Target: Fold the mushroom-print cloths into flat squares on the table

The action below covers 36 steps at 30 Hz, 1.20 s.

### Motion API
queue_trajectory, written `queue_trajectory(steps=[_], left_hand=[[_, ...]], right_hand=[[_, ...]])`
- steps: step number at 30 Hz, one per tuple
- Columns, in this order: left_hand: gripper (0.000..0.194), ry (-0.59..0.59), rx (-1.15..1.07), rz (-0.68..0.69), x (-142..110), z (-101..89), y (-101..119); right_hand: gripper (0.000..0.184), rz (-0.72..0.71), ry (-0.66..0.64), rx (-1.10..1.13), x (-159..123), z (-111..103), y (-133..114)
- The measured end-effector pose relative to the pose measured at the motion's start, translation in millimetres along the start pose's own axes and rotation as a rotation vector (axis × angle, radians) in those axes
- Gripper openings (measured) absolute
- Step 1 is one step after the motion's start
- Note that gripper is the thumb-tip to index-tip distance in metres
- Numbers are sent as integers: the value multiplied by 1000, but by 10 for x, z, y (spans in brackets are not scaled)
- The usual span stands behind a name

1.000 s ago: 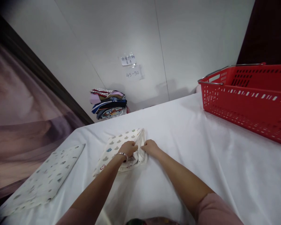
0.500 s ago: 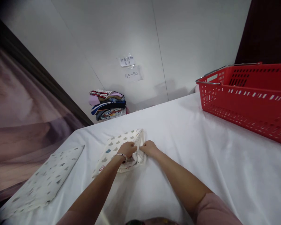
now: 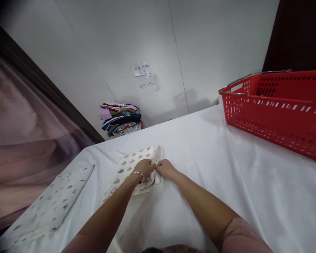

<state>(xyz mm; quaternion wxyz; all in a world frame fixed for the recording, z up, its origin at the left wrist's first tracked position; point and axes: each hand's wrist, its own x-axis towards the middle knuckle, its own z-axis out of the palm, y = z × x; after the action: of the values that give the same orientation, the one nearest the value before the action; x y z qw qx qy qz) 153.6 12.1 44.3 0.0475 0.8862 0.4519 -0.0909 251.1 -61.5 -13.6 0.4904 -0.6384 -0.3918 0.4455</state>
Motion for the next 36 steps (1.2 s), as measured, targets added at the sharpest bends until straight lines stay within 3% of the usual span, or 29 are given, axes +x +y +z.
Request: queue_trajectory(steps=[7, 14, 16, 20, 23, 28, 36], left_hand=[[50, -91, -13, -24, 97, -90, -15], [45, -126, 12, -88, 123, -115, 27], [41, -119, 35, -90, 122, -114, 52], [38, -91, 70, -80, 85, -103, 119], [36, -84, 81, -64, 42, -95, 147], [34, -81, 74, -34, 33, -67, 101], [30, -84, 13, 16, 64, -53, -43]], right_hand=[[3, 103, -278, 200, -103, -168, -87], [21, 122, -447, 227, -107, -279, -35], [22, 109, -364, 131, -73, -305, -12], [14, 65, -80, -35, 29, -321, 53], [12, 55, -3, -98, 80, -287, 92], [11, 49, 67, -200, 73, -211, 79], [17, 80, -5, -177, 26, -166, 69]])
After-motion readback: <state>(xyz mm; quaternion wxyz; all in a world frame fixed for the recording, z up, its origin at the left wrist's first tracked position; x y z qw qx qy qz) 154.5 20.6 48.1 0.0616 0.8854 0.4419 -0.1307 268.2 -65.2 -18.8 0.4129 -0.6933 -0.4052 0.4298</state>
